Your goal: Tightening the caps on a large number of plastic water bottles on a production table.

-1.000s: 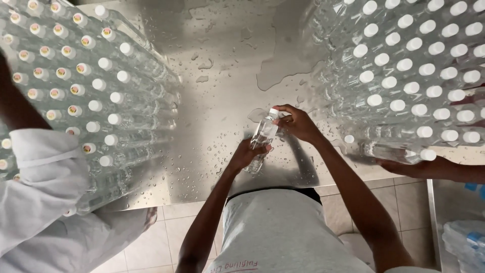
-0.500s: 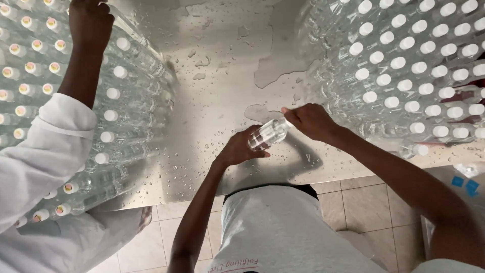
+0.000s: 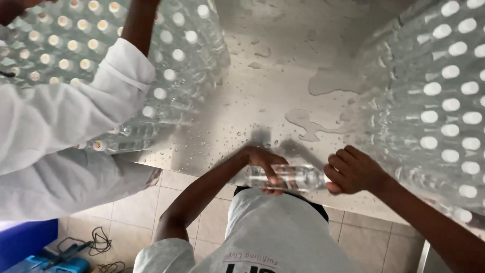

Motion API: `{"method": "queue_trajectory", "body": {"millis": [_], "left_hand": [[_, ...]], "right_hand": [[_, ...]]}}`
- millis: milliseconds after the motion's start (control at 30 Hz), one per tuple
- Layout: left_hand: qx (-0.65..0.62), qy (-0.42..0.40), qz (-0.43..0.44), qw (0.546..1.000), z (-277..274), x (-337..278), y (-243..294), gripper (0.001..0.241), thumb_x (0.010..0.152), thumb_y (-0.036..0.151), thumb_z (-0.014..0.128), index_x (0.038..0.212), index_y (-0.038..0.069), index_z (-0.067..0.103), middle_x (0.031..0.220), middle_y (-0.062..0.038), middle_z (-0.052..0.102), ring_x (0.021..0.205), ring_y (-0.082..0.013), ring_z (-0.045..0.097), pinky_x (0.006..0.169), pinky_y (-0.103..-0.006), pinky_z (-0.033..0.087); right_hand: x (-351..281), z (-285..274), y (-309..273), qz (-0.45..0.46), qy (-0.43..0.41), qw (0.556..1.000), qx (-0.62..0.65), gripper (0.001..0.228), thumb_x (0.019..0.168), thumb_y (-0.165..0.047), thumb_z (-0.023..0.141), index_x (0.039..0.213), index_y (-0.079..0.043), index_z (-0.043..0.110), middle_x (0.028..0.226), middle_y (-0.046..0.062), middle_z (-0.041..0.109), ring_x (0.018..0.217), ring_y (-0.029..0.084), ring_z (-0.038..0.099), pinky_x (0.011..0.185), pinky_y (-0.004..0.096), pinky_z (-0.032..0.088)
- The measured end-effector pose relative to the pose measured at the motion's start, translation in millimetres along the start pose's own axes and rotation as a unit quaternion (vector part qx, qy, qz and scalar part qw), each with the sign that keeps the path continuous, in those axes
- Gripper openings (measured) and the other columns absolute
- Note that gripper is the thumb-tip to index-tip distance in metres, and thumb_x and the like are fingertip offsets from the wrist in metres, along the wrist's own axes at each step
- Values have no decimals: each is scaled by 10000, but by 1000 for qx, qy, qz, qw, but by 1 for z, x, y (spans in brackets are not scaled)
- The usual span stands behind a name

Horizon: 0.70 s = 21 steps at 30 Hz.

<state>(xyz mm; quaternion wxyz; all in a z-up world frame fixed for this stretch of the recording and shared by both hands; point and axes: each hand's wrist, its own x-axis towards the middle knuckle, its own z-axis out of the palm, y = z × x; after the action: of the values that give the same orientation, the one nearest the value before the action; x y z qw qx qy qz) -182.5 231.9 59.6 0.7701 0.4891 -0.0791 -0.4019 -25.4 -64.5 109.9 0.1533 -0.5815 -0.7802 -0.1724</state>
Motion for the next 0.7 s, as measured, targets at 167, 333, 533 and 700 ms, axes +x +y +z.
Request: {"method": "queue_trajectory", "body": {"millis": [167, 333, 533, 700], "left_hand": [[64, 116, -117, 984, 51, -33, 74, 1154, 801, 474, 898, 1581, -211, 393, 1388, -386, 580, 1225, -384, 692, 934, -535, 611], [695, 258, -51, 670, 21, 20, -35, 970, 758, 347, 892, 1568, 58, 442, 1142, -153, 712, 1014, -326, 701, 866, -481, 594], [518, 500, 152, 677, -75, 14, -54, 908, 715, 291, 997, 1519, 243, 577, 1370, -38, 714, 1288, -318, 638, 1188, -593, 357], [260, 737, 255, 569, -159, -2, -69, 998, 610, 153, 1079, 1446, -42, 569, 1359, -358, 585, 1302, -552, 555, 1186, -637, 352]], "right_hand": [[-8, 45, -19, 534, -90, 808, 232, 686, 1179, -383, 245, 561, -139, 416, 420, 138, 453, 465, 427, 553, 501, 461, 413], [-36, 105, -18, 687, -306, 456, 476, 314, 1001, -359, 528, 906, -69, 452, 628, 53, 403, 498, 232, 376, 468, 424, 287], [40, 10, 20, 709, -101, 353, 603, 886, 1091, -886, 279, 755, -97, 503, 613, -33, 313, 440, 111, 347, 379, 290, 331], [27, -39, 21, 741, 37, 440, 506, 768, 1233, -596, 316, 824, -12, 601, 595, 59, 385, 451, 192, 446, 417, 355, 442]]}}
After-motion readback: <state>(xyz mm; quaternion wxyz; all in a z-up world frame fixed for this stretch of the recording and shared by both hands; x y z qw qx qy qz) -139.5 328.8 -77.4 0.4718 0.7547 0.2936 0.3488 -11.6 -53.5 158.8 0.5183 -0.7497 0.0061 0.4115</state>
